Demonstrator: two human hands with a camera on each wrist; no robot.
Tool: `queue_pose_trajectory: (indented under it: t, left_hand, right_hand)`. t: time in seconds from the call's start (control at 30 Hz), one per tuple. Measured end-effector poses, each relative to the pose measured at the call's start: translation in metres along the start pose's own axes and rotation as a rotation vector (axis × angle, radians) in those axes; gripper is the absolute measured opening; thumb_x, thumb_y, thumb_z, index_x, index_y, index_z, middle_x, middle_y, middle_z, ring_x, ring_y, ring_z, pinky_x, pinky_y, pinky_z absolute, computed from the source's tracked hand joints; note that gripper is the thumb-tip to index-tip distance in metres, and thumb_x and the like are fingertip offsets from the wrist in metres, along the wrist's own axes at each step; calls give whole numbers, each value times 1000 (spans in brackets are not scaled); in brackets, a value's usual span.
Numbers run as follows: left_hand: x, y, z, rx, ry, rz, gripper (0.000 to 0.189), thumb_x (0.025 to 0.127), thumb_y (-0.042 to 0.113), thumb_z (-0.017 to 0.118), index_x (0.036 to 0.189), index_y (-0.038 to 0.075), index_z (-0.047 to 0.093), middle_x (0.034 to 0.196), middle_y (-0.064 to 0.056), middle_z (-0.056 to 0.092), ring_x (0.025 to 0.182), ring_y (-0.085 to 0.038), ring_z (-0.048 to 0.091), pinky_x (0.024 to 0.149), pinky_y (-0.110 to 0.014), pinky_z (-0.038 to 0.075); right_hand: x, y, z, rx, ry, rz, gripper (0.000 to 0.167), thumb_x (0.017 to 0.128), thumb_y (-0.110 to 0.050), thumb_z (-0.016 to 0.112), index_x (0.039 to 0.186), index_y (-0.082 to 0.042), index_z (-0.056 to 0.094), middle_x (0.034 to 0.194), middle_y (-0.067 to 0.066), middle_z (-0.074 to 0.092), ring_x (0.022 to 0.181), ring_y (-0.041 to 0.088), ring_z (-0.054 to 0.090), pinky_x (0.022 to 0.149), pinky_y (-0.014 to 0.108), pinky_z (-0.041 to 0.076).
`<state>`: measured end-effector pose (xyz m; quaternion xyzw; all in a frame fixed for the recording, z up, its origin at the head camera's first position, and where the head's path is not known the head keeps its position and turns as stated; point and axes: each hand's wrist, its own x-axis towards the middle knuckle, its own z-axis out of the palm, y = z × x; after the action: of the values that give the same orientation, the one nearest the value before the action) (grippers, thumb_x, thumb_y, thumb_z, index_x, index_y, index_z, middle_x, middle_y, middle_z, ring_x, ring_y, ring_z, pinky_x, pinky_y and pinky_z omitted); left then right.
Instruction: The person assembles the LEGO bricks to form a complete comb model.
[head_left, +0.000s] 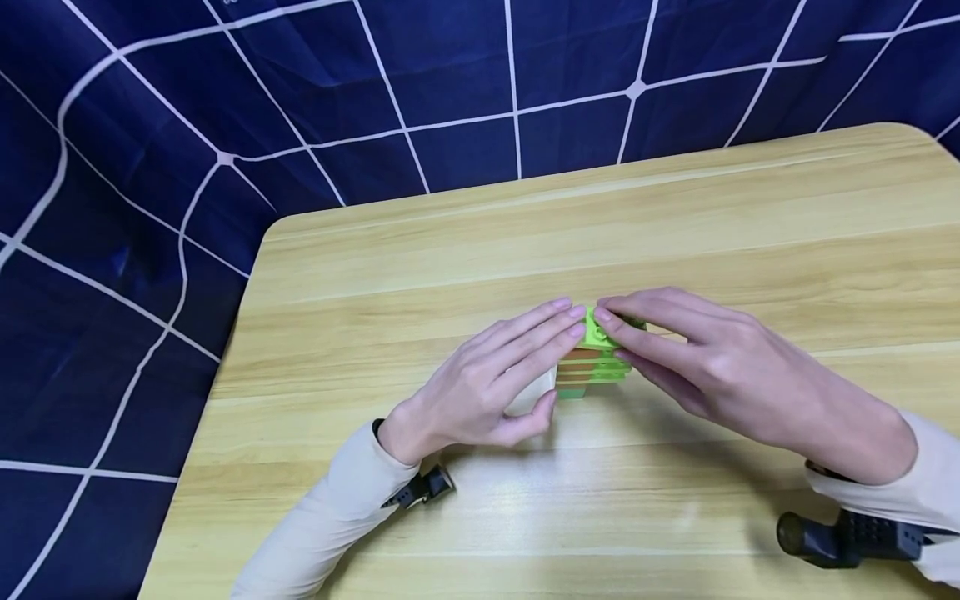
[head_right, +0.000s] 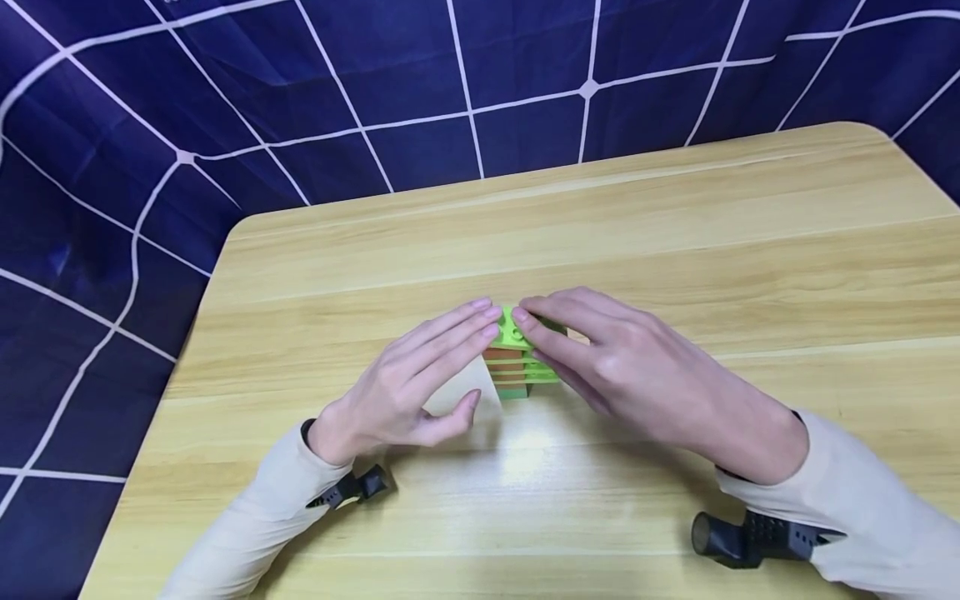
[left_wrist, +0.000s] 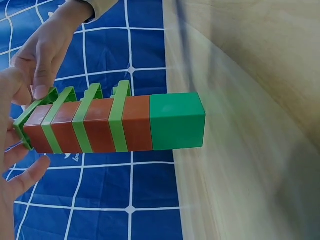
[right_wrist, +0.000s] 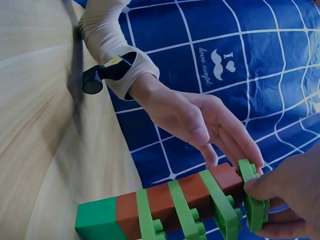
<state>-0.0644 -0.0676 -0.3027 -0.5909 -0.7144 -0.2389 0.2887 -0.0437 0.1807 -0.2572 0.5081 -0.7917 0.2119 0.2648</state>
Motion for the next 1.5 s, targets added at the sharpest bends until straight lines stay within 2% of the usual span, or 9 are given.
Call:
queue_pose_trajectory:
  t: [0.23,0.77,1.03,1.23,1.5]
  left_hand:
    - [2,-1,-2,-26,-18,-23,57,76,12,67,127,-10,54,133,-22,56,132,-29,46,111,-32,38]
    - [-1,-4,-5,-104,48,-30,49,79,8,64,123,-12,56,129,-25,58,126,-31,51,108,-33,41]
    - [-1,-4,-5,-94,51,-35,46,81,7,62,122,-12,57,128,-24,59,125,-30,53,108,-32,42]
    - [-3,-4,-4,-65,44,-22,45,80,7,62,121,-12,59,127,-25,59,124,-31,53,107,-31,43]
    - [-4,-4,-2,-51,68,-17,43,81,5,60,120,-12,59,126,-25,59,124,-32,54,105,-32,44]
  right_hand:
    - [1,0,0,-1,-14,-11,43,106,-23,35,116,3,68,115,16,65,97,28,63,108,11,32]
    - [3,-1,2,14,-24,6,44,105,-26,35,120,2,67,117,17,63,101,30,60,110,11,27]
    - [4,-1,2,23,-20,9,44,105,-25,35,120,3,66,118,18,64,103,31,61,110,13,29]
    - [3,-3,0,33,14,19,42,105,-26,39,119,4,66,120,20,63,104,34,60,111,18,32]
    - [-3,0,-2,28,50,37,40,104,-26,41,119,1,66,120,18,65,102,33,62,110,18,34]
